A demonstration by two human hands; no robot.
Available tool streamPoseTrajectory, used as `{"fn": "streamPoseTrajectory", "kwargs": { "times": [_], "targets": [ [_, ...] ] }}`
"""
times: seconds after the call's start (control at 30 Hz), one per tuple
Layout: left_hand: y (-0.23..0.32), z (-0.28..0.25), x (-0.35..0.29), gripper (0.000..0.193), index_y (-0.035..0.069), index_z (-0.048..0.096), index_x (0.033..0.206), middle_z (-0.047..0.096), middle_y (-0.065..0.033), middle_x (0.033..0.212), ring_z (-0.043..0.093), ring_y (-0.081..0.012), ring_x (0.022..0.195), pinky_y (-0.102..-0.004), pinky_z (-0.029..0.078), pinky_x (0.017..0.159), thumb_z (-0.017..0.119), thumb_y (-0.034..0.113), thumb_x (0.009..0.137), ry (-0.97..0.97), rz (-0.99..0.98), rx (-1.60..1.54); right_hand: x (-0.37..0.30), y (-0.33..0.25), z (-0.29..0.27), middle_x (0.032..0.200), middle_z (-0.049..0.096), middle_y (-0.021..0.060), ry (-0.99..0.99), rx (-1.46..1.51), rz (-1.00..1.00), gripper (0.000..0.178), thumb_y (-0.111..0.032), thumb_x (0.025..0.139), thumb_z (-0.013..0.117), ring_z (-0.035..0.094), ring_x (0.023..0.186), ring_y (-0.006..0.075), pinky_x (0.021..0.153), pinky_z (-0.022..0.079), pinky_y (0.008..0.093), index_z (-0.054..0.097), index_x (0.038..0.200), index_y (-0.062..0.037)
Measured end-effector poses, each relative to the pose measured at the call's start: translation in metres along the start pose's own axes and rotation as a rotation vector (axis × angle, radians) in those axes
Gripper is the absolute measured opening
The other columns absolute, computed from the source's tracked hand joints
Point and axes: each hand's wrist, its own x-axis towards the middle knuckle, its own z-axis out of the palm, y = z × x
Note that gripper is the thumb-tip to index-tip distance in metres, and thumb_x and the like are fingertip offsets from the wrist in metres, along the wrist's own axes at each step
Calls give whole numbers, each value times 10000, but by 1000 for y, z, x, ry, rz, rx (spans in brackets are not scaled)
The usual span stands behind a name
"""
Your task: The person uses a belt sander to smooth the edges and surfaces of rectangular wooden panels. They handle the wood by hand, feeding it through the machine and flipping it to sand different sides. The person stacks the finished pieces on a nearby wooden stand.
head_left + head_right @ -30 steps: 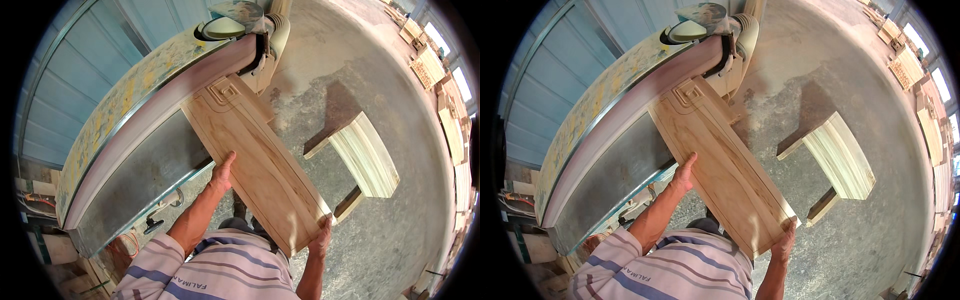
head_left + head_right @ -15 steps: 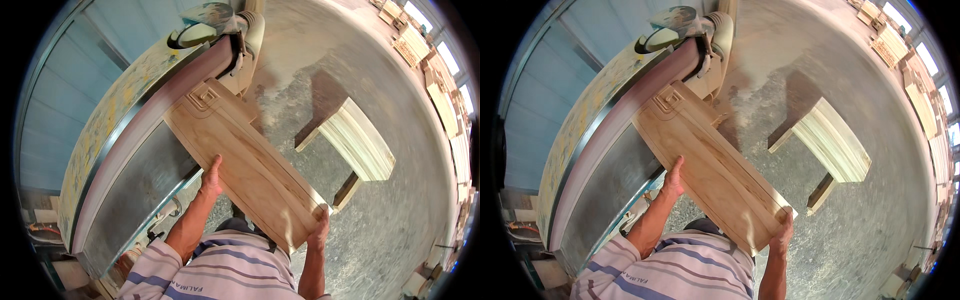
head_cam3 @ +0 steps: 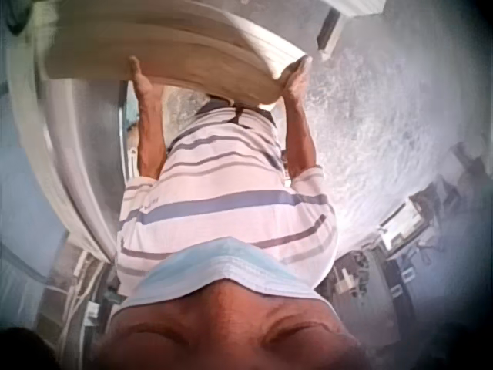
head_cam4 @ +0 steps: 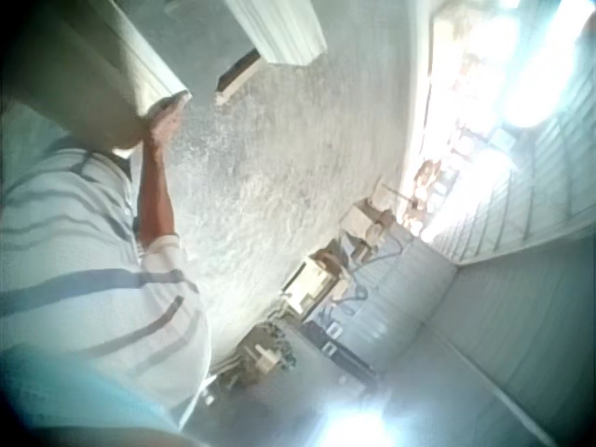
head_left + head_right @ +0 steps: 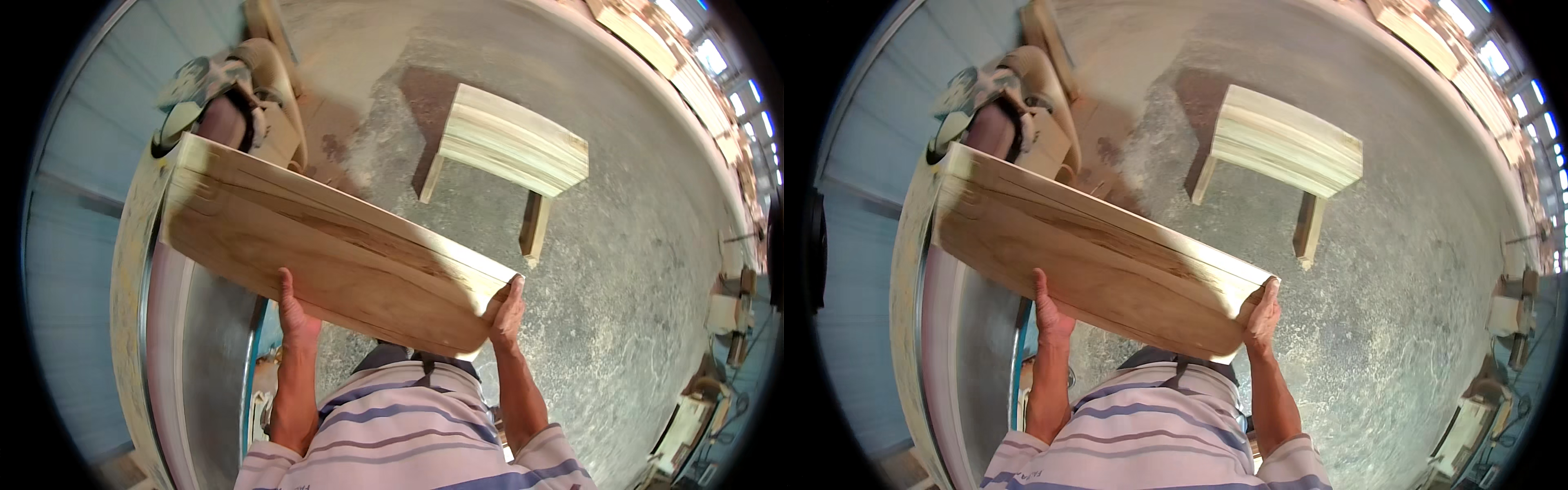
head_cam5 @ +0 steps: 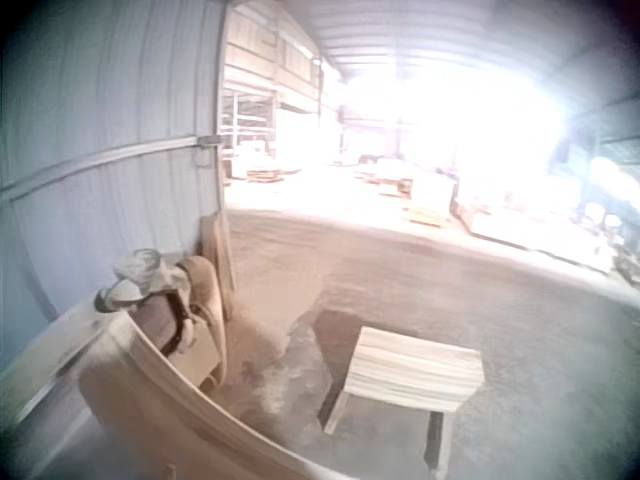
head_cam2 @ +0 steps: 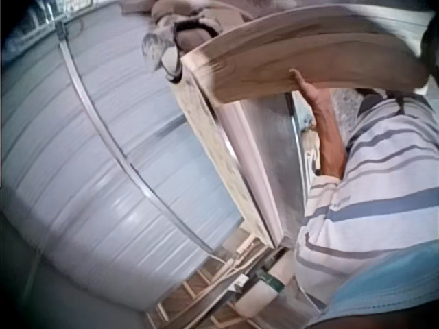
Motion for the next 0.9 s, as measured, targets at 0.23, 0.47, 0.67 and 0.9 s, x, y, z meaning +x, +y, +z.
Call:
{"fn": "streamPoseTrajectory", "kwargs": {
  "times": [0.23,0.47,0.67,0.9],
  "targets": [
    [14,78,-7,750,77,359,1355,434,-78,1335,409,-238,1222,-399,333,1020,572,555,818,-182,136,204,-4,53,-3,1252,496,117,-113,643,164,672,-573,928,290,494,1109,236,963,378,347,379,1318,-33],
    [25,129,-44,696,75,249,1404,306,-128,1419,360,-264,1270,-420,317,1045,477,490,894,-261,245,201,16,64,-2,1308,459,122,49,857,93,720,-631,892,311,444,1179,272,997,346,365,382,1332,-65],
    [106,249,-54,620,67,235,1409,294,-124,1429,332,-275,1289,-404,300,1054,391,440,940,-259,637,164,50,52,-37,1319,456,109,116,951,34,734,-647,873,341,440,1189,273,1005,340,371,387,1334,-77],
    [116,258,11,575,30,309,1371,325,-131,1408,371,-268,1257,-401,326,1027,465,359,926,-380,712,530,60,42,-94,1308,464,106,166,933,25,658,-577,910,351,443,1192,255,1019,325,362,406,1317,-63]
  ]
}}
